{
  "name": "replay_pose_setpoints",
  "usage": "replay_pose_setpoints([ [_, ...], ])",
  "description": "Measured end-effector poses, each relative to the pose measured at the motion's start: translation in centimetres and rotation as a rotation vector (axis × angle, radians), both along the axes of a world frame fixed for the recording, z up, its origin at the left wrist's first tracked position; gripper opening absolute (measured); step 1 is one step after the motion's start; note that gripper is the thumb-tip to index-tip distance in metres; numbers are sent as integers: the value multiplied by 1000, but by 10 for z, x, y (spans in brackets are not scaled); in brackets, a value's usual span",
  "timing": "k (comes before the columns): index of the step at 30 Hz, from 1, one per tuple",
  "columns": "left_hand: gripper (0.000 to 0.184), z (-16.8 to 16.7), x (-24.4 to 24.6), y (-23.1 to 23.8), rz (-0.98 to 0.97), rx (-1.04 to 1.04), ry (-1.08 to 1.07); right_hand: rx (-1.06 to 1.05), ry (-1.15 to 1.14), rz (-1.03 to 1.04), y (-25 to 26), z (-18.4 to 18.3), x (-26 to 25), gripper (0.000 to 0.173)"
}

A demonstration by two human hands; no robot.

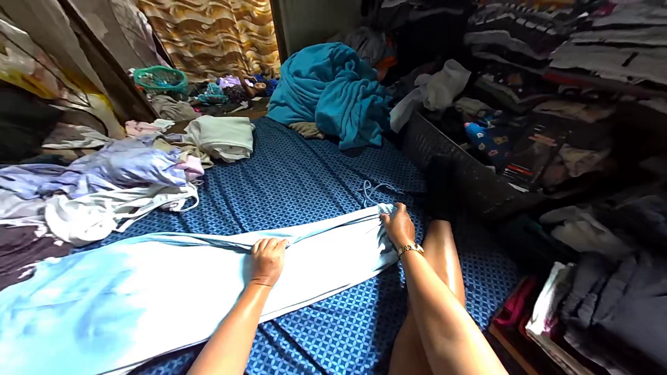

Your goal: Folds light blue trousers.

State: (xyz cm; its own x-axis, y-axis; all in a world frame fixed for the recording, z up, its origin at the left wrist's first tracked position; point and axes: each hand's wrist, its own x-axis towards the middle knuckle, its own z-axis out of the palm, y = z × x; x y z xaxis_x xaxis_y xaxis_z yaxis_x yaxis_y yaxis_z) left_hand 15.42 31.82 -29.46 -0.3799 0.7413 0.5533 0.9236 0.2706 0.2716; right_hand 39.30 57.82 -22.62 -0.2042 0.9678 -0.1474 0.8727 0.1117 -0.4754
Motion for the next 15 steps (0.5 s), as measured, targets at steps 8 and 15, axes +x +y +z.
replay_pose_setpoints([
  [8,43,7,33,-8,77,-289,-356,281,101,707,-96,0,-75,58],
  [15,44,25,37,-24,100,-62,-927,-86,410,954,-197,-43,-142,66],
])
